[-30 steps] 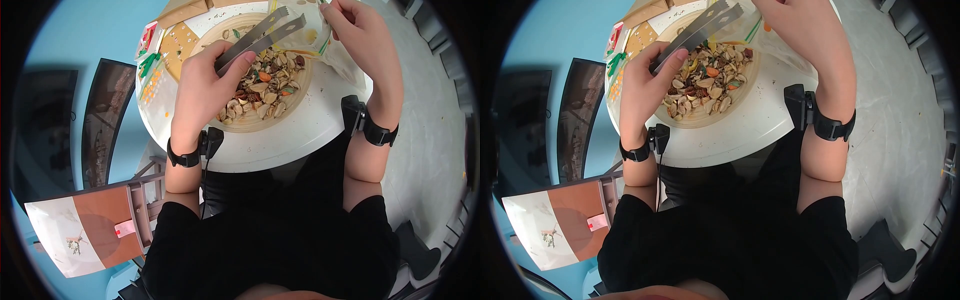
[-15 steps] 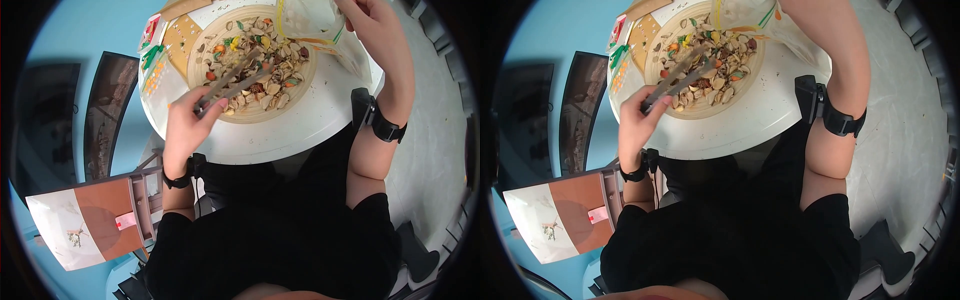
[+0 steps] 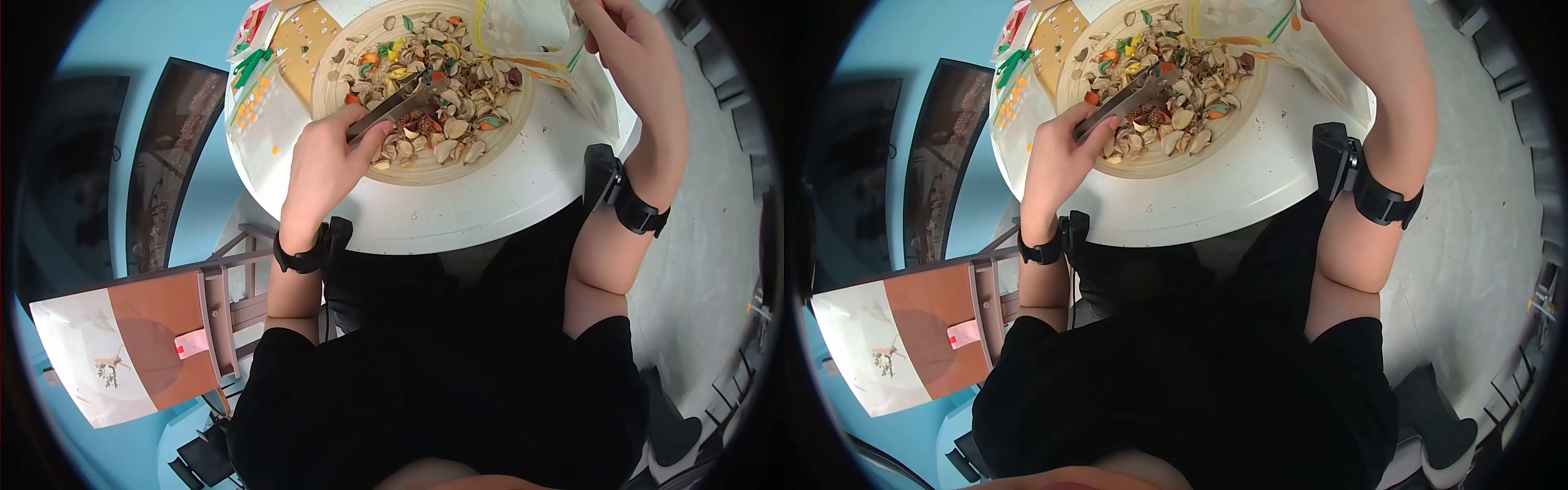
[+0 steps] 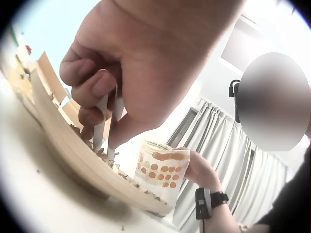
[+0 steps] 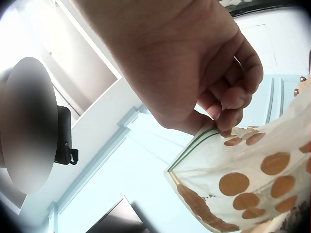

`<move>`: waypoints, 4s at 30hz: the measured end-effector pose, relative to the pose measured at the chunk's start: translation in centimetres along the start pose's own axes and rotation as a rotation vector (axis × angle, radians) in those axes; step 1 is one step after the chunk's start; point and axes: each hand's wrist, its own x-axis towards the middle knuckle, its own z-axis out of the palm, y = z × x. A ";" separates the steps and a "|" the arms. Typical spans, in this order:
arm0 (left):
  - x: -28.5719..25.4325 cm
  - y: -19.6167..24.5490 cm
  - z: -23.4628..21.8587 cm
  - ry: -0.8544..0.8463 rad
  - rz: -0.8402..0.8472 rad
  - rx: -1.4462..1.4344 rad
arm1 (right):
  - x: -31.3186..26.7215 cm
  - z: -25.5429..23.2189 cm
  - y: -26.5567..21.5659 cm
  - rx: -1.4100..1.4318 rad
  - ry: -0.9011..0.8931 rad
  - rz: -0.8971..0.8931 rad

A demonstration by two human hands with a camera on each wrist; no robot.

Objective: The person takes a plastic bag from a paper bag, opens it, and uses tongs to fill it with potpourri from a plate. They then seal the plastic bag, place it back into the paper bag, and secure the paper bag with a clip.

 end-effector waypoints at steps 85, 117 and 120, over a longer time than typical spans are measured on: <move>-0.4 -1.5 0.1 0.063 -0.077 -0.123 | 0.0 -0.6 1.6 -0.002 0.021 -0.049; 1.1 -0.8 -1.5 0.120 -0.009 -0.355 | 0.8 -1.4 2.0 -0.024 -0.001 0.050; 2.3 -3.0 -0.3 0.077 -0.082 -0.264 | 0.7 -1.3 1.9 -0.008 -0.011 0.043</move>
